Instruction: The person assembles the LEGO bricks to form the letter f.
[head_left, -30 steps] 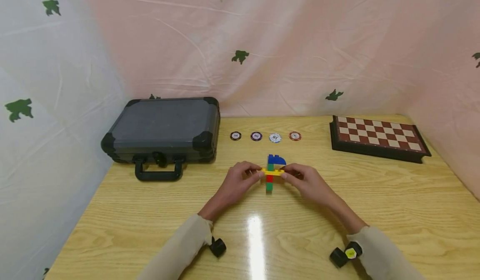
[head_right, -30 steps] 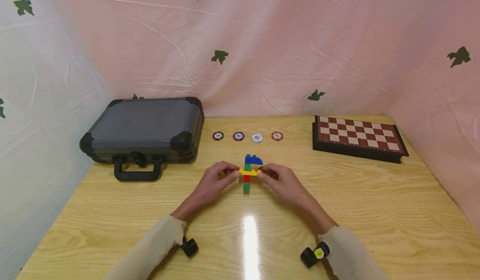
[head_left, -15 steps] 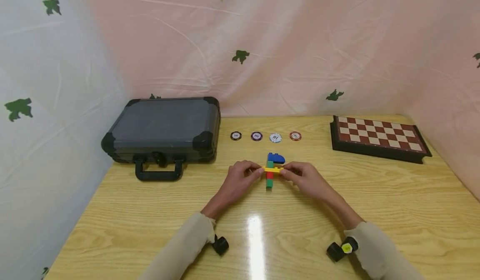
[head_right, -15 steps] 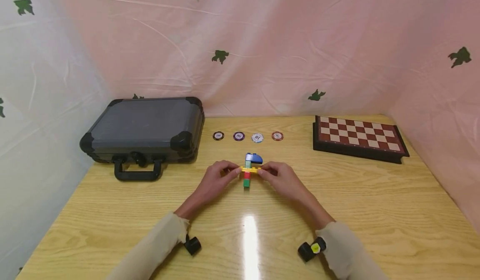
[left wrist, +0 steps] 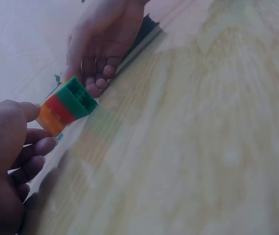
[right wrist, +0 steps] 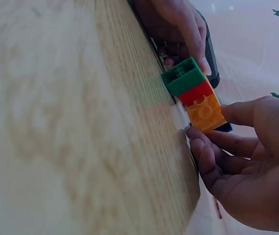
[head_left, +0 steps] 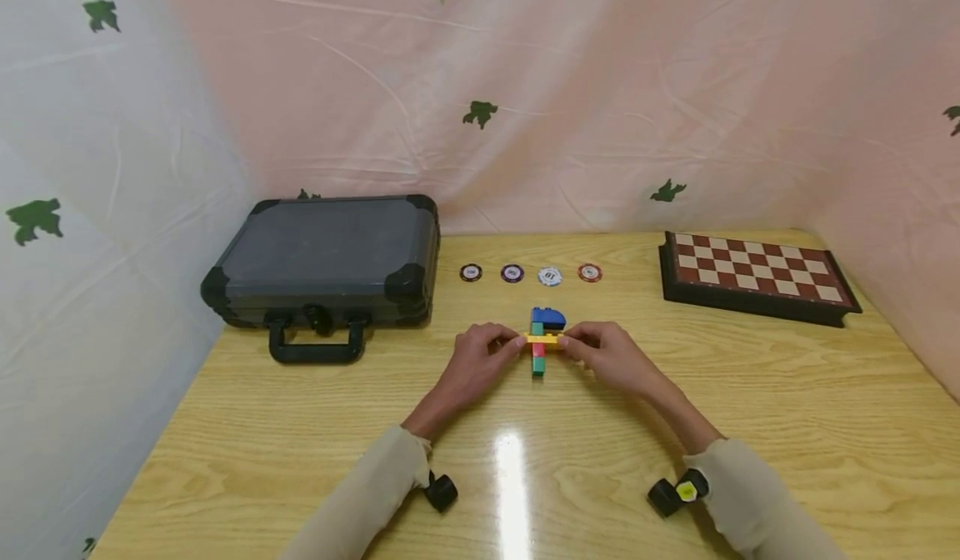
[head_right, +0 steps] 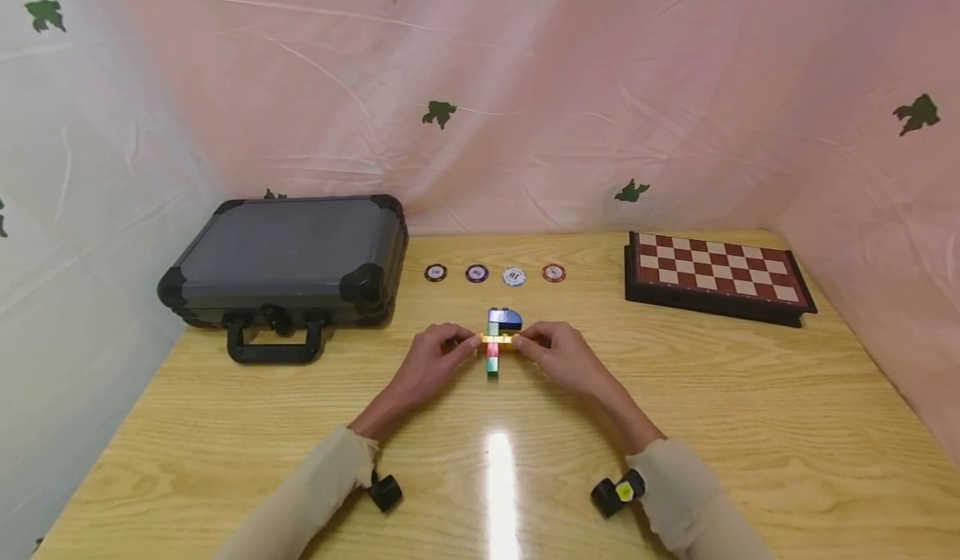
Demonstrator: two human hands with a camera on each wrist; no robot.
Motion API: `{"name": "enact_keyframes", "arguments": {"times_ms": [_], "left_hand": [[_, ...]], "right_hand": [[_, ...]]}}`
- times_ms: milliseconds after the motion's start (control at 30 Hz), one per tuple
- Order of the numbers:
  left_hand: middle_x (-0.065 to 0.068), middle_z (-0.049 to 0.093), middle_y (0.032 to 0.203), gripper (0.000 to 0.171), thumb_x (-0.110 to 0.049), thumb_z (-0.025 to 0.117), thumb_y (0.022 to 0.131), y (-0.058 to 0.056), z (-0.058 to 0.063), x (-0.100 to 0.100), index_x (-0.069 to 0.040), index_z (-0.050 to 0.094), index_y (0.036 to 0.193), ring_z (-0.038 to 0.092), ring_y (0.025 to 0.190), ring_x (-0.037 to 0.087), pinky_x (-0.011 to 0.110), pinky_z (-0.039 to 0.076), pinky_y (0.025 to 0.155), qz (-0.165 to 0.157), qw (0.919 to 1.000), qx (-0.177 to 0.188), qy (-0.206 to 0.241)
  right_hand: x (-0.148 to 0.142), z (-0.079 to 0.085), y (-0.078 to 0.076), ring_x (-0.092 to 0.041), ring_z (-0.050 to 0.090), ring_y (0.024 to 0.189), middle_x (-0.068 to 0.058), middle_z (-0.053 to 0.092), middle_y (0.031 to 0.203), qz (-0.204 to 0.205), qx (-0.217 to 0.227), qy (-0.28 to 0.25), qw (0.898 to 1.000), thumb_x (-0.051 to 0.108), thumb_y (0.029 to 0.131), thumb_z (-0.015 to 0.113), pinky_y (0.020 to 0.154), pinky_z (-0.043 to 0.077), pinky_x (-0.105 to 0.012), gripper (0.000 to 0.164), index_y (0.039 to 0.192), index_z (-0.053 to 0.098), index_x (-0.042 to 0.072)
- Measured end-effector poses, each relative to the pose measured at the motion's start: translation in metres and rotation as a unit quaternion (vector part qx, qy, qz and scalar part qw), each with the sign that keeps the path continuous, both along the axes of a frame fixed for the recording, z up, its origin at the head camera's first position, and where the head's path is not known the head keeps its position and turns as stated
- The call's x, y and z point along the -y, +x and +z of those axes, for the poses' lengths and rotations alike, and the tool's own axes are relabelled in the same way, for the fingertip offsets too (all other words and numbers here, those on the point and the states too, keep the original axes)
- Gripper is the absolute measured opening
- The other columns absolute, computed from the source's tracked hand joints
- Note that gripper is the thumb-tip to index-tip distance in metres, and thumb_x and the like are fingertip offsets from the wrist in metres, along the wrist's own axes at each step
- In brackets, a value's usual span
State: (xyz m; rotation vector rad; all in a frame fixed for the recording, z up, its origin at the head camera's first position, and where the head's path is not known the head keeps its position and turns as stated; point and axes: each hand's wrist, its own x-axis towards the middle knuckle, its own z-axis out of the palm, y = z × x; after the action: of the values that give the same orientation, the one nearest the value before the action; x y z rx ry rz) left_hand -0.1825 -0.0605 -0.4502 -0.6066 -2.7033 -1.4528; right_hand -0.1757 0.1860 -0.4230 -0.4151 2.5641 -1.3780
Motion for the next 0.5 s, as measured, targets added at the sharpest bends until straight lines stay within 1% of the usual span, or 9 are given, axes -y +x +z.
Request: {"name": "enact_keyframes", "arguments": {"times_ms": [167, 333, 500], "left_hand": [[0.001, 0.072, 0.106, 0.029, -0.033, 0.062, 0.106, 0.0002, 0.0, -0.0002, -0.009, 0.077, 0.112, 0.059, 0.1, 0.02, 0.046, 0.042, 0.094, 0.006, 0.9999, 0.012, -0.006], [0.001, 0.073, 0.105, 0.03, -0.035, 0.061, 0.106, -0.0001, -0.0004, -0.0011, -0.01, 0.078, 0.111, 0.06, 0.103, 0.022, 0.051, 0.037, 0.1, 0.01, 0.9998, 0.01, -0.012], [0.001, 0.073, 0.105, 0.03, -0.034, 0.061, 0.106, 0.0, -0.0007, -0.0014, -0.01, 0.078, 0.11, 0.061, 0.103, 0.022, 0.05, 0.039, 0.099, 0.011, 0.9998, 0.007, -0.013]], "right_hand": [[0.0025, 0.0004, -0.0012, -0.022, 0.055, 0.085, -0.007, 0.069, 0.097, -0.003, 0.004, 0.004, 1.0, 0.023, 0.108, 0.058, 0.072, 0.047, -0.032, 0.03, 0.114, 0.073, -0.003], [0.0047, 0.0011, -0.001, -0.022, 0.054, 0.085, -0.008, 0.069, 0.098, -0.011, 0.004, 0.008, 1.0, 0.021, 0.108, 0.059, 0.073, 0.046, -0.034, 0.028, 0.112, 0.074, -0.002], [0.0057, 0.0028, 0.0001, -0.022, 0.054, 0.085, -0.008, 0.07, 0.098, -0.018, 0.004, 0.012, 1.0, 0.018, 0.107, 0.059, 0.073, 0.045, -0.033, 0.026, 0.111, 0.074, -0.003]]}}
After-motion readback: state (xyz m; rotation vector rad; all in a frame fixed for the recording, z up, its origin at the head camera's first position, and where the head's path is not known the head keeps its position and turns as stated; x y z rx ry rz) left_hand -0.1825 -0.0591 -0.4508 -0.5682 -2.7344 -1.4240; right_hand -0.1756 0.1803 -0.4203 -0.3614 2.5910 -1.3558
